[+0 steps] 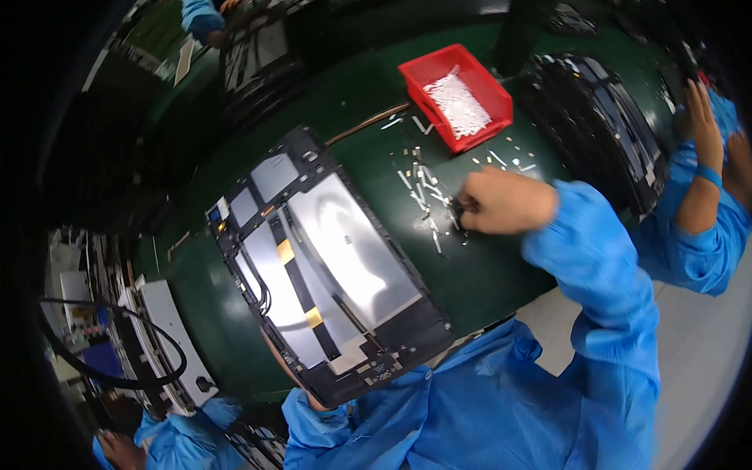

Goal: The person assembles tablet devices on an assembly line by peeling adhesive backing from wires and ribbon cables, attaching them into tablet chassis by hand, and moving completed tablets to the conveyor.

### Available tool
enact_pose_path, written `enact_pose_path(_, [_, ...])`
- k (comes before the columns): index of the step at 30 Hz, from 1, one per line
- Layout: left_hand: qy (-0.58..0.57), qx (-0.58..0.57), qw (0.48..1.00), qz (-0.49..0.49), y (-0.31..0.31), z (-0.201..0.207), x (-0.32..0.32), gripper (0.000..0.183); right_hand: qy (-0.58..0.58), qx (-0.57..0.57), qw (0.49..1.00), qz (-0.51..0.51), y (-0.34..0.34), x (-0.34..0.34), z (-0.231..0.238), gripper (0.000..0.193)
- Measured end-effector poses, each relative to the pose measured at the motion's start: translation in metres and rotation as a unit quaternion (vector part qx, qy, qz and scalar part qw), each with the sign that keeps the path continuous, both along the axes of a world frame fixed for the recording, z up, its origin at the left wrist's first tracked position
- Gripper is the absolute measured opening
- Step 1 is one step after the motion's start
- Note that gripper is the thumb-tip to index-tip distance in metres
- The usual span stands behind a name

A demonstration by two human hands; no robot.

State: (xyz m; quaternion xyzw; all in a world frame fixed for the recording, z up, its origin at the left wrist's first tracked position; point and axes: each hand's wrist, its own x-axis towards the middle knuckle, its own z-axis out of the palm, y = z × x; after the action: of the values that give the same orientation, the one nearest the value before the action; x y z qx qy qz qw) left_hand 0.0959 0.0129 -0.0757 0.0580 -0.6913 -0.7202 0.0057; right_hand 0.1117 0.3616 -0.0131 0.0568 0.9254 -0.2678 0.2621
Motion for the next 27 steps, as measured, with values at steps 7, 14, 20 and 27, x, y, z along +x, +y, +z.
enact_pose_path(7, [0.284, 0.063, 0.903, -0.315, -0.013, 0.093, 0.008, 0.036, 0.268, -0.404, 0.872, 0.071, -0.089, 0.062, 0.078, 0.010])
enact_pose_path(14, [0.088, 0.015, 0.905, -0.416, -0.012, 0.113, 0.020, 0.015, 0.329, -0.407, 0.847, 0.094, -0.148, 0.039, 0.067, 0.014])
enact_pose_path(20, [0.143, -0.110, 0.908, -0.378, -0.017, 0.119, 0.019, 0.016, 0.264, -0.373, 0.888, 0.043, -0.158, 0.039, 0.077, 0.013])
enact_pose_path(27, [-0.053, -0.023, 0.938, -0.341, -0.043, 0.110, 0.021, 0.047, 0.316, -0.282, 0.899, -0.114, -0.171, 0.025, 0.072, 0.015])
